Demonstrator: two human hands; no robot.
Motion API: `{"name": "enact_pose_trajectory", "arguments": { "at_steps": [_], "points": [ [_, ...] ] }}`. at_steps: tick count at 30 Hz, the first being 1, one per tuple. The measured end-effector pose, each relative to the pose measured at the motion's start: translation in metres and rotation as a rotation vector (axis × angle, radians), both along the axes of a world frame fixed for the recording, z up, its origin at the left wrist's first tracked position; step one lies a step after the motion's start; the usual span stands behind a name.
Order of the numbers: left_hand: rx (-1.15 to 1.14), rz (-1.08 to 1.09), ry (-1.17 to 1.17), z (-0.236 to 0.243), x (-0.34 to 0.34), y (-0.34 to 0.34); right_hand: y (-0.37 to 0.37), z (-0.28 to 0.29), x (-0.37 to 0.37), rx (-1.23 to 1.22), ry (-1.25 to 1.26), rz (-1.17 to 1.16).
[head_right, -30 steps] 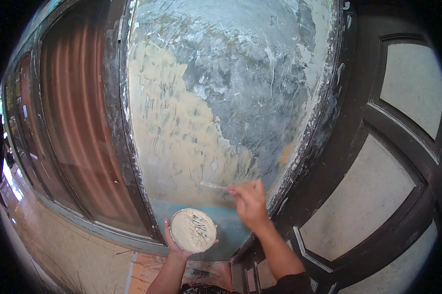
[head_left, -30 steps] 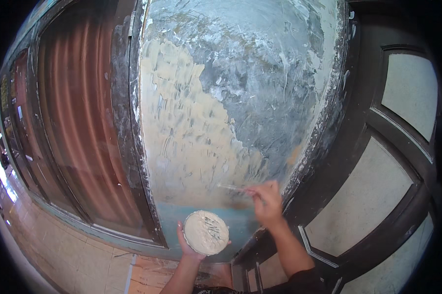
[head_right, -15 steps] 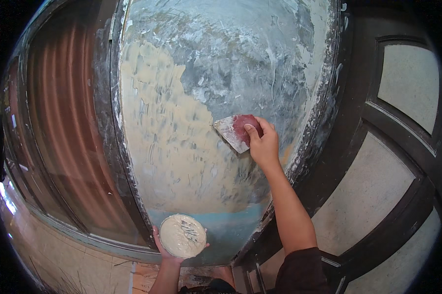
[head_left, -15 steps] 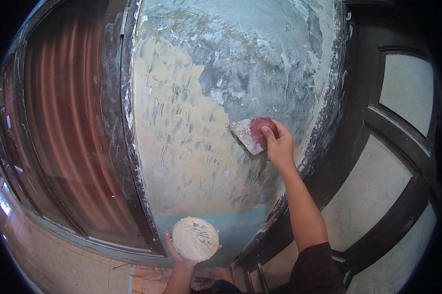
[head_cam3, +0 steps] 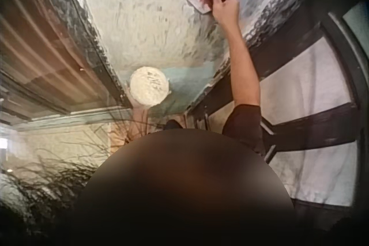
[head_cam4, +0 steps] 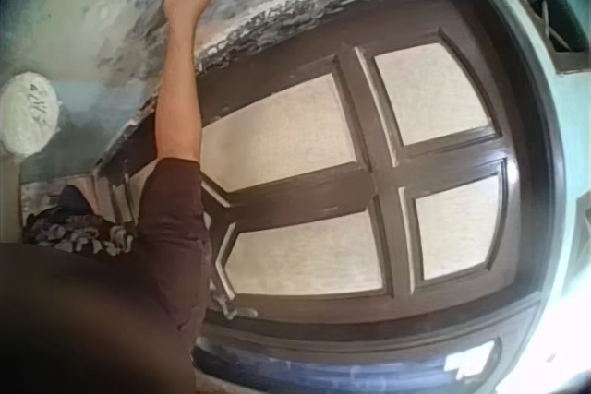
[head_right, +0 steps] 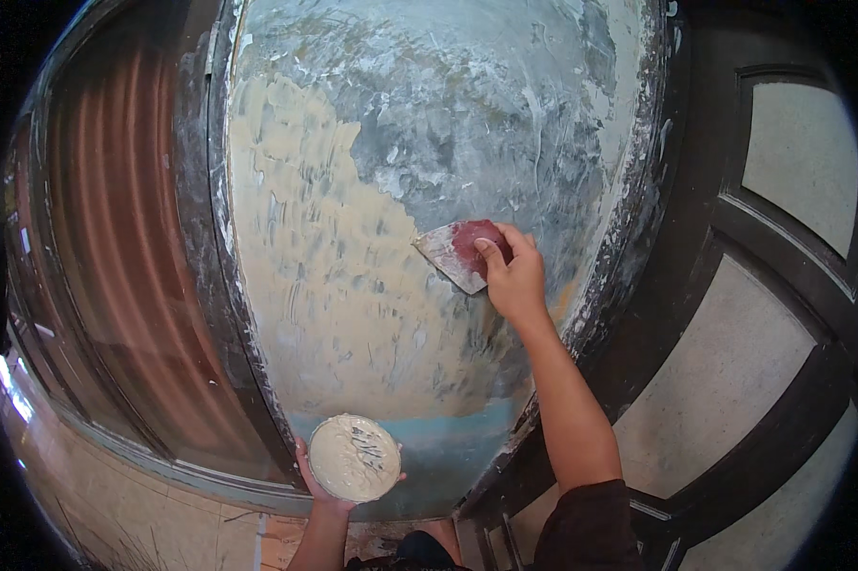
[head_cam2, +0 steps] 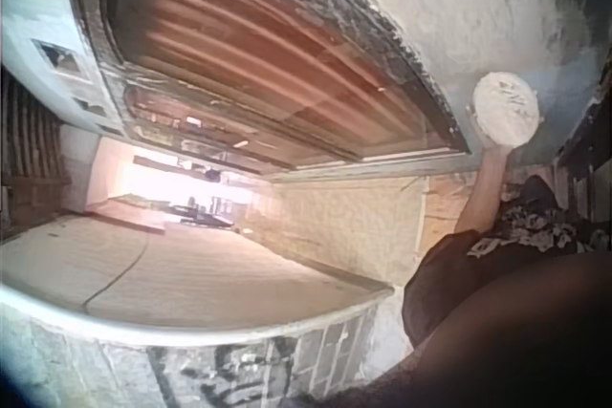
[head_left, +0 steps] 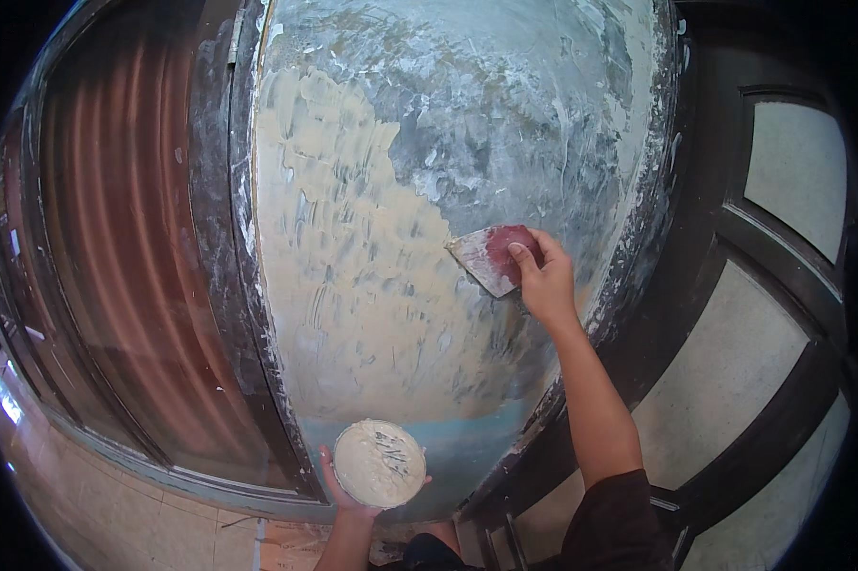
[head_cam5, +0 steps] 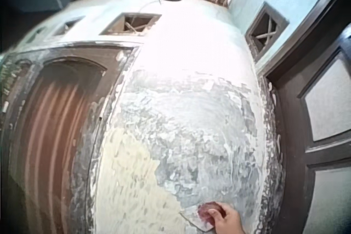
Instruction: The person applies plaster mix from a container onto a damaged wall using a putty knife, smoothing out the surface.
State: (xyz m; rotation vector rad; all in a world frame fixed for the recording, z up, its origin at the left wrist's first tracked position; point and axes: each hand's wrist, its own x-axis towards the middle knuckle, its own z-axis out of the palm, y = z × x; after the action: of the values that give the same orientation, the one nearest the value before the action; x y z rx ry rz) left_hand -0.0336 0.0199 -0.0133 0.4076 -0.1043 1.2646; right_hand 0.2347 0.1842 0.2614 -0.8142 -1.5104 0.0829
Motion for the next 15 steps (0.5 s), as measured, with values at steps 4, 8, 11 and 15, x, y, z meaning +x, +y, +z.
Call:
{"name": "enact_pose_trajectory", "arguments": {
  "at_steps": [4, 8, 11, 15],
  "points": [
    [-0.01, -0.018, -0.024, 0.0, -0.001, 0.003, 0.006, 0.003, 0.002, 0.009, -0.032, -0.087],
    [-0.031, -0.033, -0.08, -0.002, -0.003, 0.004, 0.008, 0.001, 0.006, 0.003, 0.065, 0.052],
    [-0.006, -0.012, -0.029, -0.004, -0.006, 0.007, 0.005, -0.006, 0.0, -0.023, -0.028, -0.012],
    [-0.04, 0.001, 0.014, -0.002, -0.006, 0.006, 0.003, 0.005, -0.002, -0.038, -0.074, -0.085]
  ]
}}
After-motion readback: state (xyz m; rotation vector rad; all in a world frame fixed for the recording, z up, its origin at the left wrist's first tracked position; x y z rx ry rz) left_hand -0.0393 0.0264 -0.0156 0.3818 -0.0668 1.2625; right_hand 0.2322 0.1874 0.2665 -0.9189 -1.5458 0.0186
